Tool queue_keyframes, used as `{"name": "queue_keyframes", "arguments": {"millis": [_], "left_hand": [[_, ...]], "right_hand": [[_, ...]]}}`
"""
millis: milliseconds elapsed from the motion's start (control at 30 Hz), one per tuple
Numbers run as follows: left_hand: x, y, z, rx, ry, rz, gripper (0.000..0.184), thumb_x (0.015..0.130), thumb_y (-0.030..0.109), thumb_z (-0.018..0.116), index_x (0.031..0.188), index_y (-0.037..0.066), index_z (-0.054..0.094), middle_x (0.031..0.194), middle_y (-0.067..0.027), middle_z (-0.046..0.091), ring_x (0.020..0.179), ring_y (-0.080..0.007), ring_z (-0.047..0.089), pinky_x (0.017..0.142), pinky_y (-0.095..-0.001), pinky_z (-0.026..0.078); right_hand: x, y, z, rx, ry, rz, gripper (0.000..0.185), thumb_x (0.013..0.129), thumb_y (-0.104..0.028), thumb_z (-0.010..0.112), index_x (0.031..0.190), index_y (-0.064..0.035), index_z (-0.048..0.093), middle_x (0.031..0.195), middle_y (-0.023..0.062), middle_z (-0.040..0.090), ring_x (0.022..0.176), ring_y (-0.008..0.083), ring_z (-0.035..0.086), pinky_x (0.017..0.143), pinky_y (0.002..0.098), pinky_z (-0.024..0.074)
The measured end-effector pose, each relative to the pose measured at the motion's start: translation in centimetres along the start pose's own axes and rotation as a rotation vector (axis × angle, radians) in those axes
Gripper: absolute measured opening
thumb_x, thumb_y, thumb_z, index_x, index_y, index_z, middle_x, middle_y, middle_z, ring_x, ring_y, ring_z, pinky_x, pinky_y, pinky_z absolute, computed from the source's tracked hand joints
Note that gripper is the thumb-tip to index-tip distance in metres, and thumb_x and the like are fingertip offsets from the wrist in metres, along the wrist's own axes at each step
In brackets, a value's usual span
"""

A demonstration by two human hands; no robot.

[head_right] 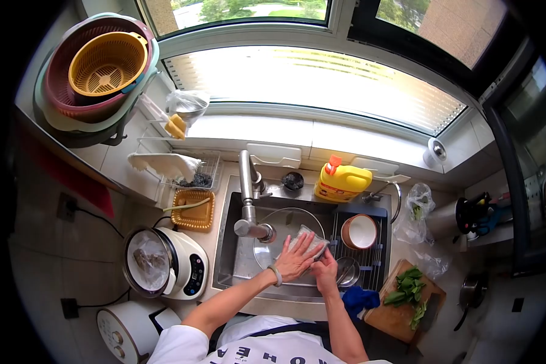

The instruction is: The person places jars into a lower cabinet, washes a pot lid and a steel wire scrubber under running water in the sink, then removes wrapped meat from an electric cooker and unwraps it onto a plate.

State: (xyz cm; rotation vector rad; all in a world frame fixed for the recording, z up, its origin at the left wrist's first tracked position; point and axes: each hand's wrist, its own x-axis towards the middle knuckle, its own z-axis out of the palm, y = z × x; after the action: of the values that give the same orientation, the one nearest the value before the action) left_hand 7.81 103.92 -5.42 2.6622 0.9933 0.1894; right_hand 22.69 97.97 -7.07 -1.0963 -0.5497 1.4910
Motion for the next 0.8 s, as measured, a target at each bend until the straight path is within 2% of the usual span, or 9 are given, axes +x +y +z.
{"name": "queue_keyframes", "arguments": {"millis": [67,233,300,400,467,533,667,700,800], "left_hand": [[-1.7,-0.2,0.1,-0.128,-0.060,0.068,0.053,0.098,0.035,0.032,0.148,0.030,0.015,0.154,-0.0104,0.006,0.142,-0.0307,0.008,0.110,-0.0554,0.008],[-5.1,-6.5,0.8,-0.104,-0.006,0.028,0.055,0.096,0.035,0.035,0.148,0.029,0.017,0.153,-0.0129,0.013,0.139,-0.0320,0.020,0.108,-0.0490,0.020],[-4.6,-9.1,0.4,-0.267,-0.127,-0.195,0.056,0.096,0.035,0.035,0.148,0.020,0.018,0.152,-0.0166,0.012,0.137,-0.0359,0.022,0.109,-0.0463,0.019],[-3.4,-7.3,-0.9,-0.174,-0.091,-0.215,0.056,0.096,0.034,0.034,0.147,0.018,0.019,0.152,-0.0187,0.011,0.135,-0.0377,0.026,0.106,-0.0466,0.023],[-3.7,-5.5,-1.4,-0.180,-0.166,-0.141,0.053,0.097,0.033,0.033,0.147,0.019,0.021,0.152,-0.0172,0.013,0.136,-0.0348,0.025,0.108,-0.0452,0.023],[-4.9,-3.9,-0.9,-0.117,-0.054,0.161,0.051,0.098,0.036,0.031,0.146,0.021,0.023,0.152,-0.0141,0.015,0.137,-0.0307,0.025,0.110,-0.0424,0.023],[-6.8,-6.5,-1.5,-0.104,-0.114,0.399,0.056,0.093,0.032,0.043,0.145,0.024,0.024,0.151,-0.0075,0.021,0.138,-0.0254,0.026,0.112,-0.0395,0.023],[-7.2,-8.1,-0.4,-0.010,-0.095,0.399,0.063,0.084,0.018,0.056,0.142,0.021,0.032,0.147,-0.0061,0.030,0.136,-0.0230,0.029,0.111,-0.0383,0.025],[-6.9,-11.6,-0.6,-0.263,-0.051,0.382,0.067,0.072,0.007,0.063,0.135,0.017,0.042,0.141,-0.0047,0.039,0.132,-0.0213,0.036,0.109,-0.0373,0.030]], "right_hand": [[-0.1,-1.3,0.2,0.147,0.050,0.003,0.075,0.068,0.010,0.045,0.140,-0.0043,0.031,0.122,0.0132,0.054,0.100,0.0225,0.061,0.075,0.0362,0.0591],[-0.5,-3.7,0.6,0.132,0.020,0.068,0.073,0.072,0.010,0.041,0.142,-0.0053,0.027,0.126,0.0186,0.051,0.109,0.0365,0.057,0.071,0.0519,0.0582],[-0.6,-3.5,1.0,0.124,0.002,0.084,0.072,0.073,0.009,0.042,0.142,-0.0057,0.027,0.126,0.0186,0.051,0.108,0.0360,0.058,0.071,0.0518,0.0582],[-0.4,-3.3,1.6,0.135,-0.005,0.112,0.069,0.075,0.007,0.042,0.141,-0.0059,0.028,0.126,0.0188,0.051,0.107,0.0353,0.059,0.071,0.0522,0.0579],[-0.1,-3.2,1.6,0.159,0.017,0.126,0.067,0.076,0.006,0.043,0.141,-0.0059,0.029,0.126,0.0189,0.051,0.106,0.0351,0.059,0.071,0.0527,0.0577],[0.6,-3.5,0.6,0.166,0.064,0.161,0.064,0.078,0.004,0.044,0.139,-0.0057,0.031,0.125,0.0192,0.052,0.105,0.0344,0.059,0.071,0.0537,0.0571],[1.6,-5.2,-1.5,0.179,-0.030,0.353,0.063,0.078,0.004,0.044,0.139,-0.0045,0.028,0.125,0.0229,0.051,0.106,0.0380,0.058,0.072,0.0558,0.0557],[1.8,-5.6,-1.7,0.142,-0.048,0.403,0.062,0.079,0.004,0.042,0.138,-0.0022,0.027,0.125,0.0247,0.050,0.107,0.0405,0.057,0.072,0.0559,0.0555],[2.9,-5.3,-2.8,0.227,-0.030,0.563,0.056,0.080,0.004,0.040,0.135,0.0009,0.029,0.124,0.0268,0.050,0.109,0.0428,0.055,0.073,0.0502,0.0570]]}}
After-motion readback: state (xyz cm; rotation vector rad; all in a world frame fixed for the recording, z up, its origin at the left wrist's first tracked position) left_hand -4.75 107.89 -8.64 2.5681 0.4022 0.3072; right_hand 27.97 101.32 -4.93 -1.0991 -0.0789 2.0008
